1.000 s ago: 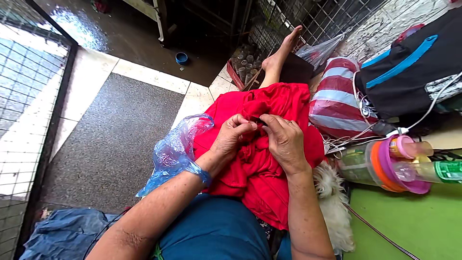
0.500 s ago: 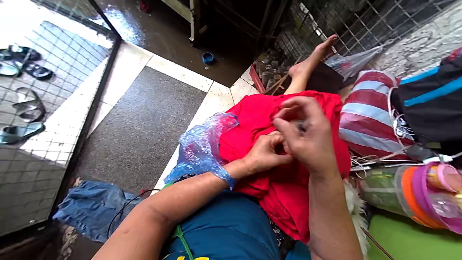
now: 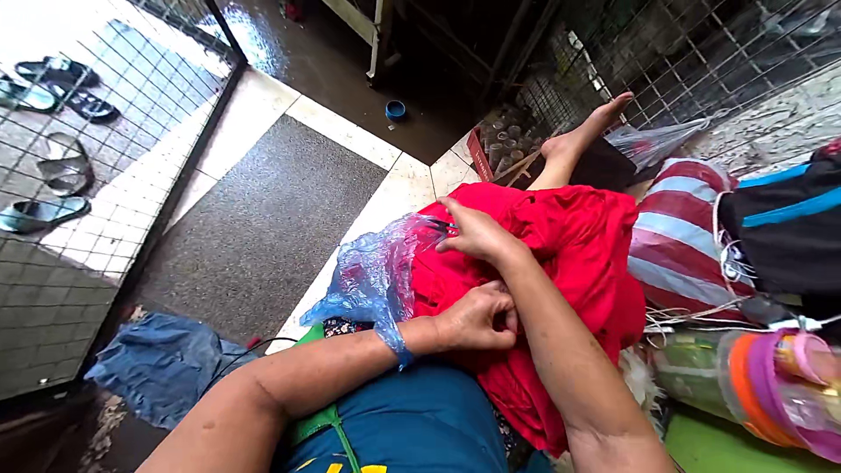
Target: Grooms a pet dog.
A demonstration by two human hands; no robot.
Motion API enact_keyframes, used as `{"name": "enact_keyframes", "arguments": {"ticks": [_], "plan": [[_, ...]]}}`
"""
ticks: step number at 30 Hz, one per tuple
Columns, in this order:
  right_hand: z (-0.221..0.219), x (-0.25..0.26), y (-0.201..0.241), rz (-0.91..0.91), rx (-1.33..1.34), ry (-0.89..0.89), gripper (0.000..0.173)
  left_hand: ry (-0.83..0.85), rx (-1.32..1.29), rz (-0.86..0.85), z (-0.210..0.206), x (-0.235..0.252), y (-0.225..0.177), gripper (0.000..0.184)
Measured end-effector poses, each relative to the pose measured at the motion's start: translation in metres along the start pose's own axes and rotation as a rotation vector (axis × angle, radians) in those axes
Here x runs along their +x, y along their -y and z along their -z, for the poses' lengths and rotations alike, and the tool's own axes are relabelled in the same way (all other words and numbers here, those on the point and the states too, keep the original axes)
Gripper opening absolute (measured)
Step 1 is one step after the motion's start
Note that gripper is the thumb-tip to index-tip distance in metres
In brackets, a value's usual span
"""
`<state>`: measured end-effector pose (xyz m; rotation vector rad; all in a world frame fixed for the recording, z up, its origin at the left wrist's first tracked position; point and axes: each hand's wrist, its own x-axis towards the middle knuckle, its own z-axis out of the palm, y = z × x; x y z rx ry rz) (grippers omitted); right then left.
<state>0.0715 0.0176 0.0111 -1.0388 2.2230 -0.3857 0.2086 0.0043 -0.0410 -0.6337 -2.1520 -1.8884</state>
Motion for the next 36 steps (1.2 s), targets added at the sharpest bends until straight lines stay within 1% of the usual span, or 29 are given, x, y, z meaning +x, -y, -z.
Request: {"name": "enact_keyframes", "arguments": {"ticks": [1, 2, 4, 6, 7, 9, 11, 12, 15, 17, 18, 19, 20, 21, 22, 23, 24, 25, 26, 27, 28, 29, 30, 31, 32, 34, 36], "plan": [[-0.005, 0.007, -0.003, -0.028, -0.056, 0.054, 0.085, 0.018, 0.01, -0.021, 0.001, -0.003, 0.003, 0.011], [-0.01, 0.013, -0.007, -0.033, -0.088, 0.106, 0.08, 0.041, 0.015, -0.046, 0.002, -0.006, 0.005, 0.01], [-0.022, 0.02, -0.007, 0.032, -0.065, 0.171, 0.054, 0.069, 0.035, -0.083, 0.001, -0.012, 0.008, 0.01], [-0.032, 0.023, -0.004, 0.183, 0.032, 0.159, 0.027, 0.081, 0.033, -0.079, 0.004, -0.015, 0.008, 0.011], [-0.035, 0.022, -0.002, 0.228, 0.064, 0.159, 0.02, 0.09, 0.02, -0.077, 0.006, -0.017, 0.008, 0.011], [-0.039, 0.013, 0.001, 0.238, 0.021, 0.178, 0.016, 0.088, -0.034, -0.068, 0.016, -0.024, 0.003, 0.01], [-0.038, -0.001, 0.003, 0.203, -0.039, 0.212, 0.014, -0.01, -0.028, -0.009, 0.037, -0.037, -0.005, 0.01], [-0.035, -0.007, 0.003, 0.186, -0.042, 0.218, 0.014, -0.09, 0.018, 0.043, 0.05, -0.047, -0.007, 0.01], [-0.025, -0.021, 0.006, 0.177, -0.008, 0.182, 0.014, -0.3, 0.283, 0.294, 0.09, -0.084, 0.001, 0.014], [-0.023, -0.025, 0.006, 0.204, 0.018, 0.173, 0.012, -0.365, 0.494, 0.515, 0.108, -0.105, 0.007, 0.017], [-0.022, -0.026, 0.006, 0.217, 0.035, 0.187, 0.012, -0.363, 0.572, 0.665, 0.115, -0.11, 0.005, 0.021], [-0.021, -0.026, 0.008, 0.225, 0.055, 0.217, 0.014, -0.319, 0.622, 0.852, 0.121, -0.11, 0.001, 0.027], [-0.02, -0.027, 0.009, 0.234, 0.076, 0.23, 0.015, -0.227, 0.659, 1.045, 0.126, -0.106, -0.002, 0.033], [-0.022, -0.028, 0.009, 0.242, 0.098, 0.195, 0.016, -0.101, 0.662, 1.219, 0.131, -0.1, -0.005, 0.038], [-0.022, -0.03, 0.008, 0.234, 0.096, 0.115, 0.016, -0.003, 0.649, 1.297, 0.136, -0.095, -0.004, 0.039], [-0.018, -0.034, 0.007, 0.203, 0.054, 0.006, 0.021, 0.044, 0.635, 1.282, 0.139, -0.094, -0.002, 0.04], [-0.012, -0.039, 0.005, 0.146, -0.03, -0.119, 0.028, 0.036, 0.625, 1.194, 0.141, -0.096, 0.001, 0.042], [-0.004, -0.046, 0.002, 0.075, -0.145, -0.259, 0.036, -0.01, 0.61, 1.088, 0.143, -0.1, 0.004, 0.04], [0.005, -0.053, -0.002, -0.011, -0.269, -0.367, 0.047, -0.078, 0.595, 1.004, 0.143, -0.102, 0.005, 0.032], [0.014, -0.063, -0.007, -0.114, -0.344, -0.413, 0.058, -0.147, 0.595, 0.94, 0.143, -0.103, 0.003, 0.023], [0.021, -0.075, -0.011, -0.221, -0.372, -0.417, 0.068, -0.192, 0.598, 0.903, 0.143, -0.103, 0.0, 0.019], [0.027, -0.086, -0.016, -0.313, -0.367, -0.403, 0.073, -0.207, 0.602, 0.885, 0.144, -0.102, -0.003, 0.019], [0.03, -0.095, -0.022, -0.364, -0.352, -0.399, 0.069, -0.203, 0.606, 0.869, 0.145, -0.1, -0.006, 0.023], [0.031, -0.103, -0.027, -0.38, -0.34, -0.409, 0.06, -0.187, 0.606, 0.856, 0.146, -0.099, -0.008, 0.029], [0.031, -0.109, -0.033, -0.364, -0.326, -0.431, 0.049, -0.182, 0.592, 0.817, 0.146, -0.098, -0.008, 0.03], [0.027, -0.114, -0.045, -0.28, -0.268, -0.52, 0.034, -0.193, 0.549, 0.72, 0.143, -0.098, -0.006, 0.025], [0.018, -0.114, -0.054, -0.205, -0.197, -0.631, 0.027, -0.211, 0.527, 0.612, 0.136, -0.097, -0.003, 0.019]]}}
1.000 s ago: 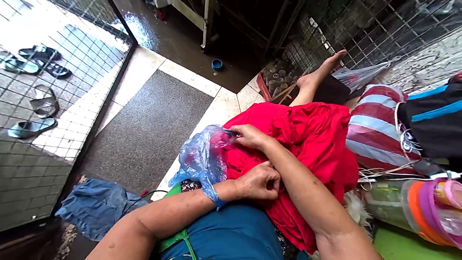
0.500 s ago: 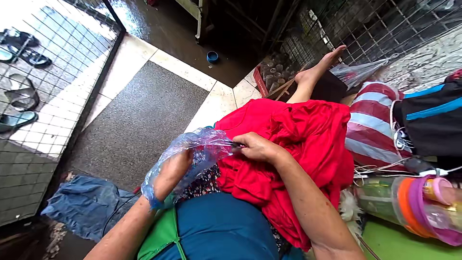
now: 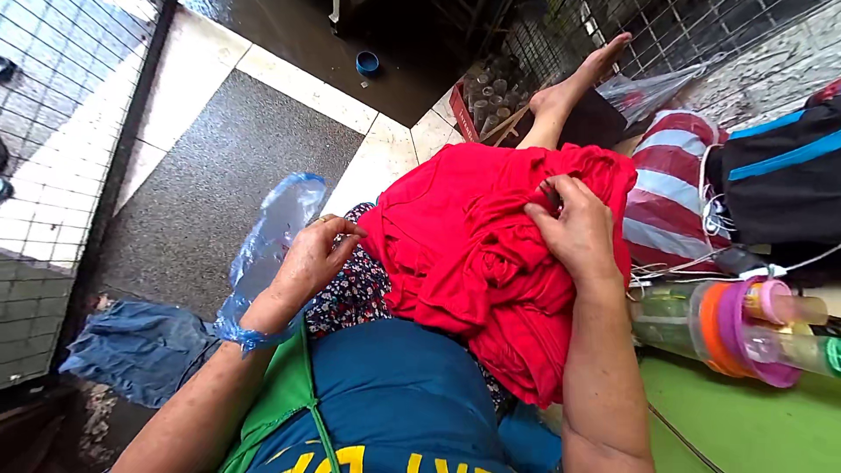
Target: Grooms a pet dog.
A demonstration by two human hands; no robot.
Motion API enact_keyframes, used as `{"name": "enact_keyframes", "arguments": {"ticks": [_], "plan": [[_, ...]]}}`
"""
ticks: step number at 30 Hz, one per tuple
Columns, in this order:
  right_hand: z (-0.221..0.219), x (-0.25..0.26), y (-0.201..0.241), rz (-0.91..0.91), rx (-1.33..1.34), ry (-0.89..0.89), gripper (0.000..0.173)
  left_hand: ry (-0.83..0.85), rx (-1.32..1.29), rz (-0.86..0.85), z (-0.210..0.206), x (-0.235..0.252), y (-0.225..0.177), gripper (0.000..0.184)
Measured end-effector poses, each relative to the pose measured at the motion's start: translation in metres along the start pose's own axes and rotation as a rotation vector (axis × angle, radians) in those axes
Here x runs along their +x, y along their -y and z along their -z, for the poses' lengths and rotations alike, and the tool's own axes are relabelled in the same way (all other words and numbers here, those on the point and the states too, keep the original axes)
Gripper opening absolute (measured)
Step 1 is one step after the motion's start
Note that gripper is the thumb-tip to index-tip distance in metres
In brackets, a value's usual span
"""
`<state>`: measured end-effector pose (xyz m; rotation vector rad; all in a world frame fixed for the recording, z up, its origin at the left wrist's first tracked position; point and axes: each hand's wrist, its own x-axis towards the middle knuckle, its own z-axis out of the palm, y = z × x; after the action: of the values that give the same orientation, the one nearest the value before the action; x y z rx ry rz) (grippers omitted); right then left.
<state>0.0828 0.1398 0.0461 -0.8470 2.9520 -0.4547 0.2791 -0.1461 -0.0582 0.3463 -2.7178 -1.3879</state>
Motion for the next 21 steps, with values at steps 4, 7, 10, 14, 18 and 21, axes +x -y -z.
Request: {"name": "enact_keyframes", "arguments": {"ticks": [4, 7, 10, 14, 18, 21], "plan": [[-0.01, -0.009, -0.005, 0.053, 0.16, -0.208, 0.019, 0.028, -0.018, -0.11, -0.009, 0.006, -0.012, 0.016], [-0.014, -0.019, -0.013, 0.064, 0.255, -0.373, 0.017, 0.057, -0.03, -0.11, -0.017, 0.01, -0.02, 0.016], [-0.013, -0.034, -0.023, 0.049, 0.275, -0.449, 0.015, 0.08, -0.08, -0.118, -0.028, 0.021, -0.023, 0.02], [0.006, -0.059, -0.022, 0.042, 0.117, -0.191, 0.046, 0.217, -0.183, 0.009, -0.037, 0.036, -0.033, 0.03], [0.018, -0.077, -0.004, 0.015, -0.03, 0.049, 0.101, 0.292, -0.172, -0.003, -0.054, 0.039, -0.056, 0.064], [0.006, -0.078, 0.009, -0.003, -0.123, 0.0, 0.1, 0.36, -0.039, -0.074, -0.072, 0.039, -0.08, 0.087]]}}
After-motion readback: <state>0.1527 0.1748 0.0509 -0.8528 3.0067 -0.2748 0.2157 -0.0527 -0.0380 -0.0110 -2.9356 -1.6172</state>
